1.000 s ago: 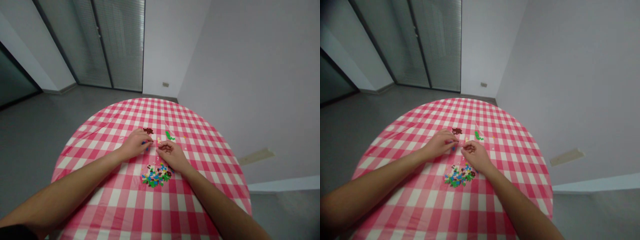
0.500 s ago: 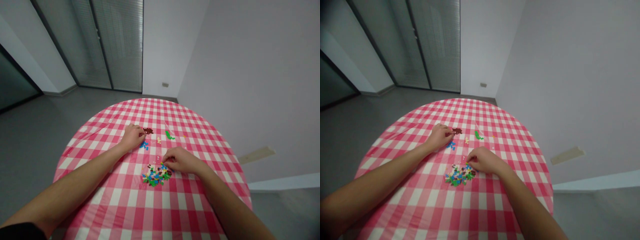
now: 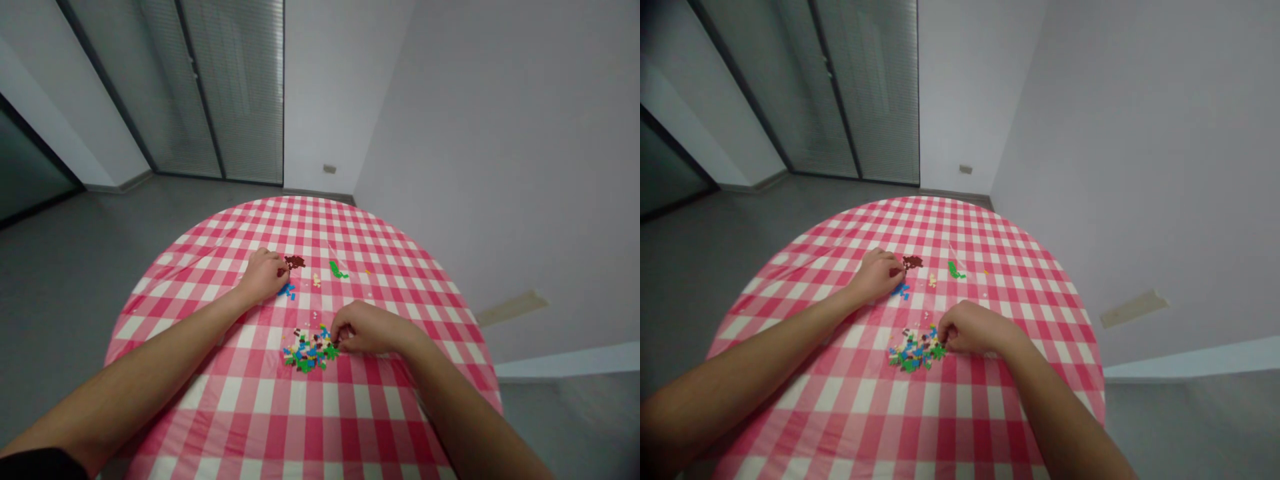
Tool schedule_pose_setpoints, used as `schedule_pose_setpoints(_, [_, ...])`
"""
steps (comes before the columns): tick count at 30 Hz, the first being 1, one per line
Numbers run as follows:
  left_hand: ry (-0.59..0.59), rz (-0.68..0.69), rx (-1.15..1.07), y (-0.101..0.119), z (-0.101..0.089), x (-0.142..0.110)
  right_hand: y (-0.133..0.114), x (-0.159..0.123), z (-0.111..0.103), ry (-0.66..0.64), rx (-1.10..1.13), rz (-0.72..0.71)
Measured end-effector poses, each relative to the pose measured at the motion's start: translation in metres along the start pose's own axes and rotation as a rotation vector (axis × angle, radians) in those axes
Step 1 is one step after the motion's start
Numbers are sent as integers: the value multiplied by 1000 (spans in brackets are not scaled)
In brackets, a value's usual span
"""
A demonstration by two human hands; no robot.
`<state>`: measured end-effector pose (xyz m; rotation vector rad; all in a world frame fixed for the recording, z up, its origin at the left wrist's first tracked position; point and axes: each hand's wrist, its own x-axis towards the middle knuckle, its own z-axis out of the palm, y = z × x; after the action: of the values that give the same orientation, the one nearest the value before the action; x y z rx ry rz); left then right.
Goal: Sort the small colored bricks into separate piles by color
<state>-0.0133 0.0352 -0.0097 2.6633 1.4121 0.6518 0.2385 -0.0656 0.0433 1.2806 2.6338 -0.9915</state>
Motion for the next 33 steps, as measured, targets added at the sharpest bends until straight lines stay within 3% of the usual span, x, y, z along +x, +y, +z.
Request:
schedule_pose_setpoints(13, [73,-14,-20,-1,-1,-1,-3,-2,-3,-24,-9,104])
schedule_pose_setpoints(22, [164,22,-34,-1,0,-3,3,4,8,49,58,-54])
schedule_pose_setpoints(25, [246,129,-107,4,-3,-6,4,9,11,121,219,-46])
schedule_pose_setpoints(30, [235,498,-267,29,-11,-17,2,26,18,508,603,133])
schedule_pose_setpoints(33, [223,554,-276,42,-10,-23,2,35,22,561,745,160])
